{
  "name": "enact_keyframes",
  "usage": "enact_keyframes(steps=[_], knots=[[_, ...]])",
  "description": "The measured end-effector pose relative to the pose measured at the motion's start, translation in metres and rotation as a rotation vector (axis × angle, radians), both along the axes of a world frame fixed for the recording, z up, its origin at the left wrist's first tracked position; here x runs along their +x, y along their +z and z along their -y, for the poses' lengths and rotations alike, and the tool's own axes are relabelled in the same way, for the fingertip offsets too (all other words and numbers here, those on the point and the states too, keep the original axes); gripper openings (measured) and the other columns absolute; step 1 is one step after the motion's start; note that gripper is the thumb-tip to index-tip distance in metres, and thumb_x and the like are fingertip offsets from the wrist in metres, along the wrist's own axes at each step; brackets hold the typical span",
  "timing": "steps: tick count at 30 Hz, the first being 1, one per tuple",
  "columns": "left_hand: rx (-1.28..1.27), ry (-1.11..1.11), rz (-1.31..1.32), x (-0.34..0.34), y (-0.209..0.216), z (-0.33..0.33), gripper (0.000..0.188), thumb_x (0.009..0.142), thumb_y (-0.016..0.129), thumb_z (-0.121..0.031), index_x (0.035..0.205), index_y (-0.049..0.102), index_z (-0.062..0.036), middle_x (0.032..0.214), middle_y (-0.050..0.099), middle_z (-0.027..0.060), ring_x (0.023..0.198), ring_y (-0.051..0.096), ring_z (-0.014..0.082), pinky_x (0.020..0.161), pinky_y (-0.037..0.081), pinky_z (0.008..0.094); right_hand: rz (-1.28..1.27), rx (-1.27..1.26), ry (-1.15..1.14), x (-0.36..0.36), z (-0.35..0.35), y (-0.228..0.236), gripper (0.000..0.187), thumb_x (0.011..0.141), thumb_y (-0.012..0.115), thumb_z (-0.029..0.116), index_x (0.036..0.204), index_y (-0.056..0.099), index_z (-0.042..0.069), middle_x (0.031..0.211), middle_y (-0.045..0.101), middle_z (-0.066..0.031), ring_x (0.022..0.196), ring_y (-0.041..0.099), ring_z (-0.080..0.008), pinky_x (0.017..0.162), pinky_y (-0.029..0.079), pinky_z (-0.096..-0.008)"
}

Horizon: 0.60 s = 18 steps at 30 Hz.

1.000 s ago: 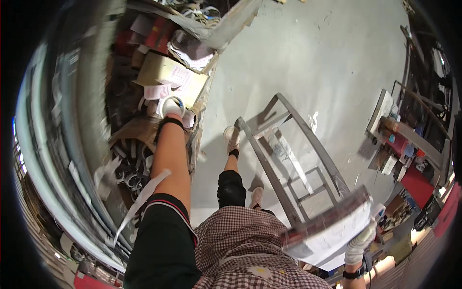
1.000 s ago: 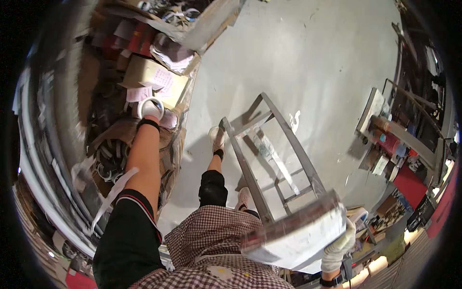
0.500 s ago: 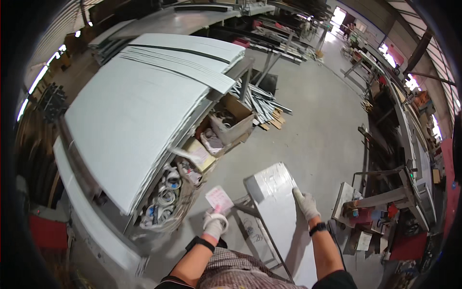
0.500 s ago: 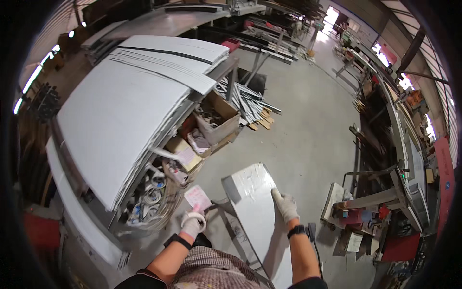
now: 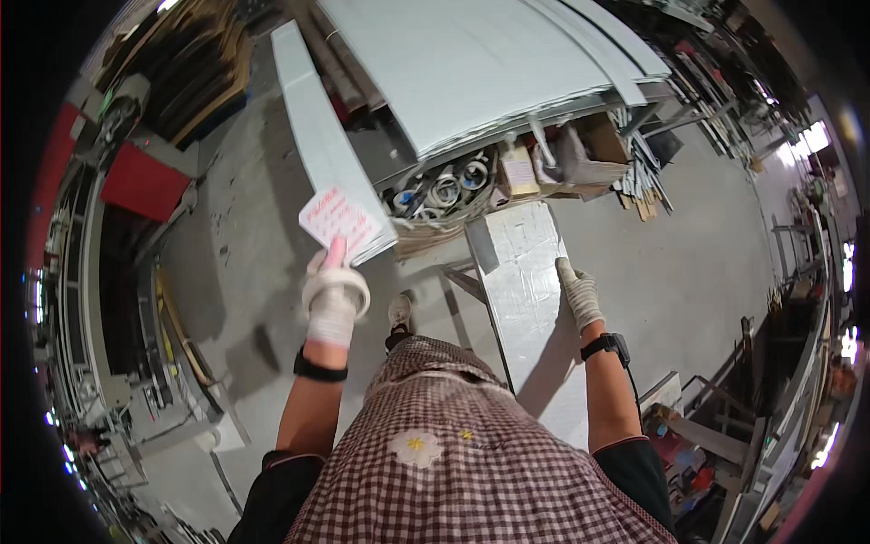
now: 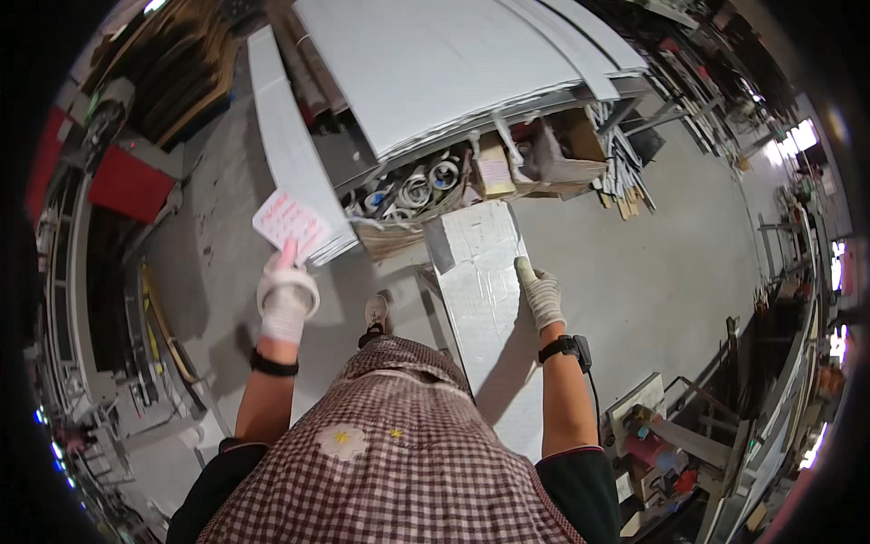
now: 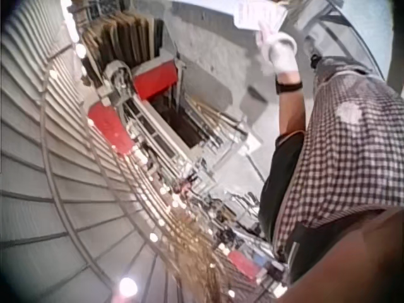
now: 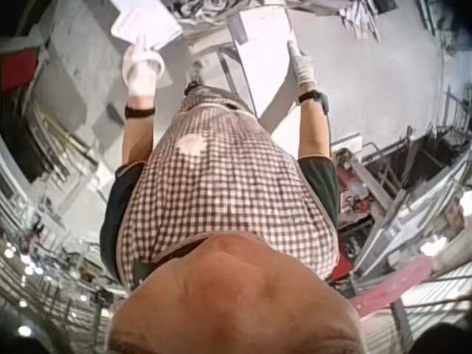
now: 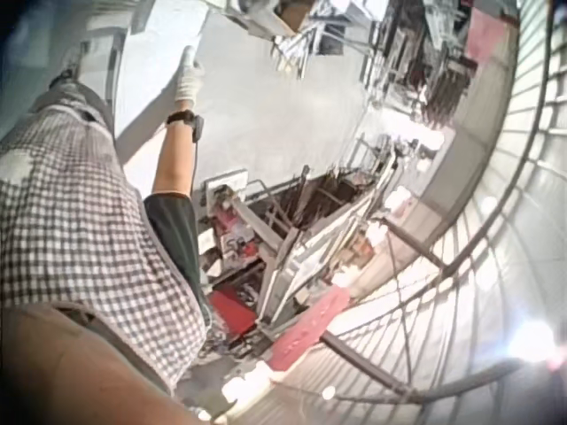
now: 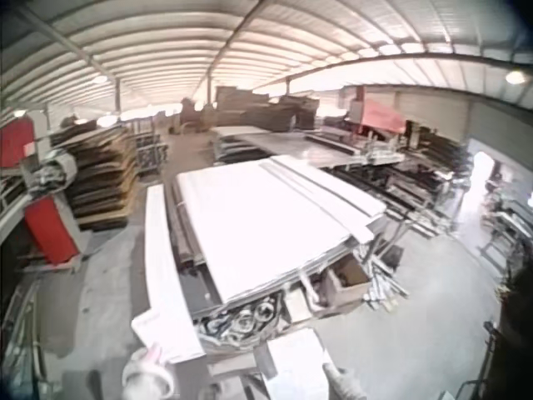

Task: The recorder handles long metal or composite panels, slides them into a machine for processing, applies labels, and stacks the finished components.

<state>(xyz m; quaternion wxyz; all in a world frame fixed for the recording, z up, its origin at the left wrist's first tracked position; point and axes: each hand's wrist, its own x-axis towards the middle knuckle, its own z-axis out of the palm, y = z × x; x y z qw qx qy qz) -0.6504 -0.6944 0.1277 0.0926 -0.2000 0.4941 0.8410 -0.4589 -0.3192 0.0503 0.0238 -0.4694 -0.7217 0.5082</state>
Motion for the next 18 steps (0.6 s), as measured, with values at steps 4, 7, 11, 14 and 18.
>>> enact_keyframes(steps=[4, 7, 11, 14, 18], knots=[[-0.028, 0.047, 0.035, -0.045, 0.001, 0.002, 0.038, 0.074, 0.079, -0.013, 0.099, 0.058, 0.0051, 0.090, 0.064, 0.0112, 0.075, 0.060, 0.0211, 0.067, 0.049, 0.0343, 0.130, 0.006, 0.187, -0.026, 0.036, -0.027, 0.079, 0.074, 0.064, 0.063, 0.110, 0.063, -0.008, 0.103, 0.066, -0.0236, 0.105, 0.061, -0.0318, 0.092, 0.045, -0.0386], [-0.089, 0.037, 0.109, -0.074, -0.037, 0.010, 0.036, 0.072, 0.081, -0.015, 0.094, 0.061, 0.0034, 0.087, 0.064, 0.0115, 0.073, 0.060, 0.0237, 0.066, 0.050, 0.0374, 0.216, 0.091, 0.249, -0.028, 0.063, -0.043, 0.078, 0.073, 0.065, 0.061, 0.110, 0.064, -0.007, 0.103, 0.067, -0.0227, 0.102, 0.062, -0.0300, 0.090, 0.046, -0.0379], [-0.200, -0.077, 0.362, -0.082, -0.054, 0.007, 0.038, 0.067, 0.085, -0.015, 0.093, 0.061, -0.0022, 0.083, 0.064, 0.0085, 0.070, 0.058, 0.0243, 0.065, 0.051, 0.0388, 0.140, -0.098, 0.156, 0.000, 0.080, -0.030, 0.072, 0.074, 0.067, 0.058, 0.106, 0.065, -0.007, 0.096, 0.069, -0.0160, 0.090, 0.064, -0.0239, 0.082, 0.048, -0.0356], [-0.370, -0.066, 0.309, -0.080, -0.058, 0.000, 0.064, 0.067, 0.084, -0.016, 0.120, 0.049, -0.0099, 0.107, 0.061, 0.0119, 0.091, 0.059, 0.0257, 0.077, 0.050, 0.0399, 0.191, -0.049, 0.183, 0.022, 0.087, -0.029, 0.074, 0.073, 0.068, 0.059, 0.105, 0.065, -0.007, 0.095, 0.069, -0.0171, 0.088, 0.064, -0.0235, 0.081, 0.048, -0.0357], [-0.335, -0.130, 0.525, -0.096, -0.061, 0.004, 0.073, 0.068, 0.082, -0.014, 0.130, 0.043, -0.0129, 0.114, 0.059, 0.0119, 0.098, 0.058, 0.0266, 0.081, 0.049, 0.0404, -0.031, 0.366, 0.290, -0.019, 0.109, 0.003, 0.032, 0.091, 0.058, 0.032, 0.094, 0.065, 0.001, 0.084, 0.063, -0.0080, 0.080, 0.057, -0.0193, 0.071, 0.045, -0.0334]])
